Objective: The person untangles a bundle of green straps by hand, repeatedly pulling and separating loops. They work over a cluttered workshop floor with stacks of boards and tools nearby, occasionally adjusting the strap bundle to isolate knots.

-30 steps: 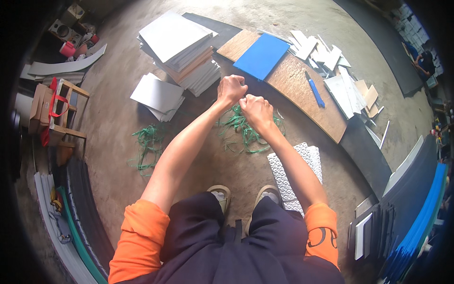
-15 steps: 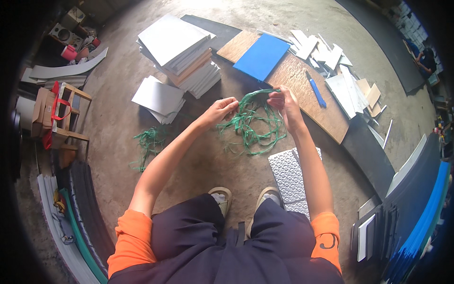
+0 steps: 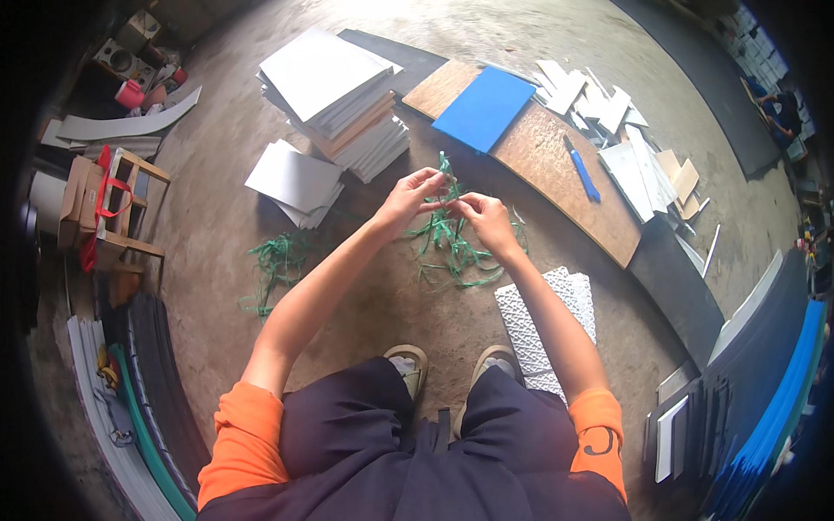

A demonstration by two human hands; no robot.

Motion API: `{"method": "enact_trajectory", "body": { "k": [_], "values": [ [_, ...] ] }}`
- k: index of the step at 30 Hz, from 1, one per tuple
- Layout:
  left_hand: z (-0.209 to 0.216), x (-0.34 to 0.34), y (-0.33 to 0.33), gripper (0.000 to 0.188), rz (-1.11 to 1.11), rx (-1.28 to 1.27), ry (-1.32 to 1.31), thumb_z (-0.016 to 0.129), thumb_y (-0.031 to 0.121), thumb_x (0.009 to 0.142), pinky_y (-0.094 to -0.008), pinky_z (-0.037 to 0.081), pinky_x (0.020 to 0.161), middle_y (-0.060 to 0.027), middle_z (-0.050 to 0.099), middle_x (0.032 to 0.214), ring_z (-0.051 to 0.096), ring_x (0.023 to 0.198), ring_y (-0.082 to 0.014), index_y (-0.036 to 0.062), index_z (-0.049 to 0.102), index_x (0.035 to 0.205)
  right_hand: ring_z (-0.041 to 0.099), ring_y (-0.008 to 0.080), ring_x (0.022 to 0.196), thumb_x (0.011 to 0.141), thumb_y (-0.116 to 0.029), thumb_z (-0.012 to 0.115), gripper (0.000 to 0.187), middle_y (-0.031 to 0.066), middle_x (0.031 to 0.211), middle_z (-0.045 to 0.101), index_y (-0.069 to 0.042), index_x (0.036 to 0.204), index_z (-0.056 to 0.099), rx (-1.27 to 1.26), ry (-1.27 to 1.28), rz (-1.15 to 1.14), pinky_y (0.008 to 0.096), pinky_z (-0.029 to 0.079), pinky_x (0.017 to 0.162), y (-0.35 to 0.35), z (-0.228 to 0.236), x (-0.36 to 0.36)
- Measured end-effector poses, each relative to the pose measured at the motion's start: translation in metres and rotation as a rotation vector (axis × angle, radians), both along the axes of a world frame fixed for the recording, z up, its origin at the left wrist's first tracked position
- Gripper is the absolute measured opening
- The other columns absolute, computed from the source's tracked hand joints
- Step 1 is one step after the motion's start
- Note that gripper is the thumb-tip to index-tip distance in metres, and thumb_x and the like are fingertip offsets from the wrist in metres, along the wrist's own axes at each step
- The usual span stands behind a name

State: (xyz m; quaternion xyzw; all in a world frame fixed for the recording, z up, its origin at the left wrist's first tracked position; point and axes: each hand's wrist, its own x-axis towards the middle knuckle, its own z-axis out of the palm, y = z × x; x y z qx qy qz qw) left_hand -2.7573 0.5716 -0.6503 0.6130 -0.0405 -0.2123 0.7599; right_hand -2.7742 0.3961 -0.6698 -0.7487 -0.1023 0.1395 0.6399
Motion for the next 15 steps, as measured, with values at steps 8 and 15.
{"method": "enact_trajectory", "body": {
  "k": [8,15],
  "values": [
    [-0.017,-0.010,0.026,0.032,-0.027,0.146,0.100,0.047,0.041,0.088,-0.0222,0.042,0.061,0.0073,0.046,0.061,0.047,0.058,-0.0045,0.0096,0.055,0.085,0.054,0.0085,0.064,0.089,-0.018,0.047,0.016,0.0000,0.077,0.053,-0.003,0.093,0.052,0.396,0.288,-0.168,0.0242,0.050,0.062,-0.026,0.032,0.010],
    [-0.013,0.003,0.058,0.036,0.367,0.096,0.232,0.044,0.038,0.089,-0.0221,0.037,0.049,0.0053,0.035,0.059,0.038,0.051,-0.0070,0.0119,0.045,0.065,0.054,0.0203,0.083,0.088,-0.018,0.045,0.011,0.0058,0.084,0.054,-0.007,0.089,0.048,0.783,0.320,-0.390,0.0358,0.045,0.080,-0.104,0.027,0.038]
  ]
}}
